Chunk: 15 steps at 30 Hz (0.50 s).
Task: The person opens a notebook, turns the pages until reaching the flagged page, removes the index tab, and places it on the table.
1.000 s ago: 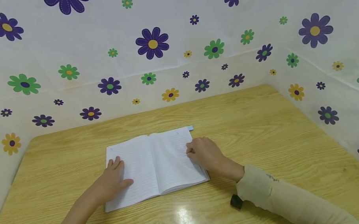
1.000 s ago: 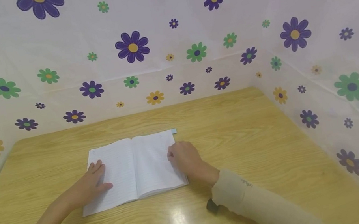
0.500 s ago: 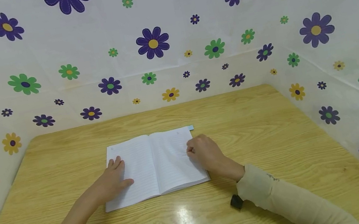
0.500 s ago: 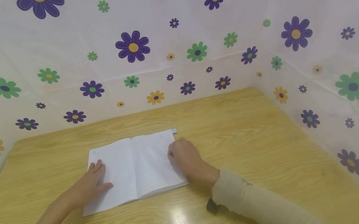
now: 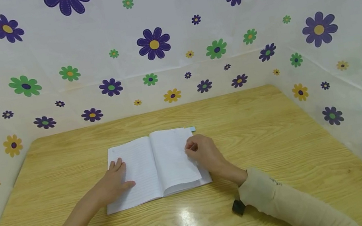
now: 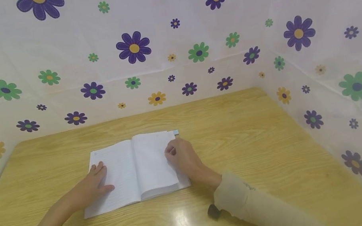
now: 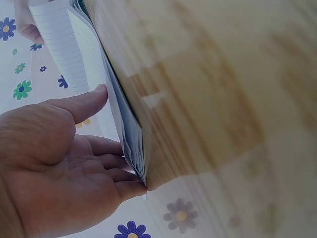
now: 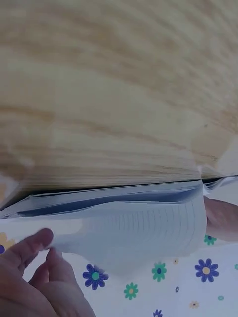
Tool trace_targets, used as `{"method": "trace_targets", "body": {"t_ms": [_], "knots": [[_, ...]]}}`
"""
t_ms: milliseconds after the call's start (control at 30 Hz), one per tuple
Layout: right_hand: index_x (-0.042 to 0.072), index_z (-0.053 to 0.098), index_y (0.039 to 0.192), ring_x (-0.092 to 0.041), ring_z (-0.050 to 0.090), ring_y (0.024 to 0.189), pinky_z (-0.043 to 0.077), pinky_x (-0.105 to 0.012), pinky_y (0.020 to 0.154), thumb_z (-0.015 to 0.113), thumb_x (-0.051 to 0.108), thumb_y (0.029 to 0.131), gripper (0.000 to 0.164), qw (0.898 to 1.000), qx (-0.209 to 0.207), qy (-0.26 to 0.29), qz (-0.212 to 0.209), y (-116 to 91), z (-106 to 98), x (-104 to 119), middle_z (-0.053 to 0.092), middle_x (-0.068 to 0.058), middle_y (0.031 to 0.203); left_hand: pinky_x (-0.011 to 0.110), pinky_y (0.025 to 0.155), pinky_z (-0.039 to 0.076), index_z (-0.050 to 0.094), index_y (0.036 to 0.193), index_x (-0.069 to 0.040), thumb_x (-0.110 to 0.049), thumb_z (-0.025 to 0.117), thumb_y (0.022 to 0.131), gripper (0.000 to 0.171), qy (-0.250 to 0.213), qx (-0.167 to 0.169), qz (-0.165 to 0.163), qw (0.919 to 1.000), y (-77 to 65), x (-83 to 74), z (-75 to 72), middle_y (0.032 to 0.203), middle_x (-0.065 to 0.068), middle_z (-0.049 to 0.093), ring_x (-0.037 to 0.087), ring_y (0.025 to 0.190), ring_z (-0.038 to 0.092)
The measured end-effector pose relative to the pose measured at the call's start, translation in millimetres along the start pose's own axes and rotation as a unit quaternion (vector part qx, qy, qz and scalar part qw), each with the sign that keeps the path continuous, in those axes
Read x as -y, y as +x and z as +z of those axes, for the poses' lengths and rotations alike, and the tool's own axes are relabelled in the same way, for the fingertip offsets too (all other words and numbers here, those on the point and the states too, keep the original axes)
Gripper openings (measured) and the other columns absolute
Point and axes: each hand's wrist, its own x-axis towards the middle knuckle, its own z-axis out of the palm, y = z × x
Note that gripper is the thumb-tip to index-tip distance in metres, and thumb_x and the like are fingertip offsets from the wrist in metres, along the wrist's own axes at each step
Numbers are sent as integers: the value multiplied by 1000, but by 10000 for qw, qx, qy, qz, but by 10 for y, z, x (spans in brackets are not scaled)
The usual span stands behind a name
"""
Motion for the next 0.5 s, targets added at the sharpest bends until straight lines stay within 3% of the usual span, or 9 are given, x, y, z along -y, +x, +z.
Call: {"method": "trace_targets", "body": {"t_ms": [167,267,367,433,500], "knots": [[-8,71,118,-20,67,83,53,-20,66,74,-7,87,31,9941,-329,958,384,19,1,-3,73,-18,107,69,117,19,27,147,27,-26,63,104,77,-3,17,-5,10000,-4,-5,-6,157,47,13,64,146,10],[-10,63,133,-27,70,94,58,-22,77,73,-8,87,47,9841,-367,1613,645,38,6,-15,72,-23,115,69,117,19,27,147,27,-26,63,104,77,7,2,18,10000,-8,-6,-7,156,48,13,64,145,10],[-8,54,144,-33,67,115,55,-32,98,72,-7,90,57,9647,-228,2411,1032,46,1,4,67,-26,129,69,117,19,27,147,27,-26,62,105,77,3,-11,43,10000,-13,-7,-9,156,48,13,64,145,10],[-7,49,149,-33,63,124,52,-37,104,70,-5,93,59,9440,-55,2995,1383,43,-11,44,65,-26,132,69,117,19,27,147,27,-27,62,105,77,0,-11,44,10000,-15,-6,-9,156,48,13,65,145,10],[-6,48,150,-26,61,126,52,-32,103,68,-1,96,57,9228,87,3466,1682,43,-26,89,64,-21,137,69,117,19,27,147,27,-27,62,105,77,-14,-7,36,10000,-16,-7,-11,157,47,13,64,145,10]]}}
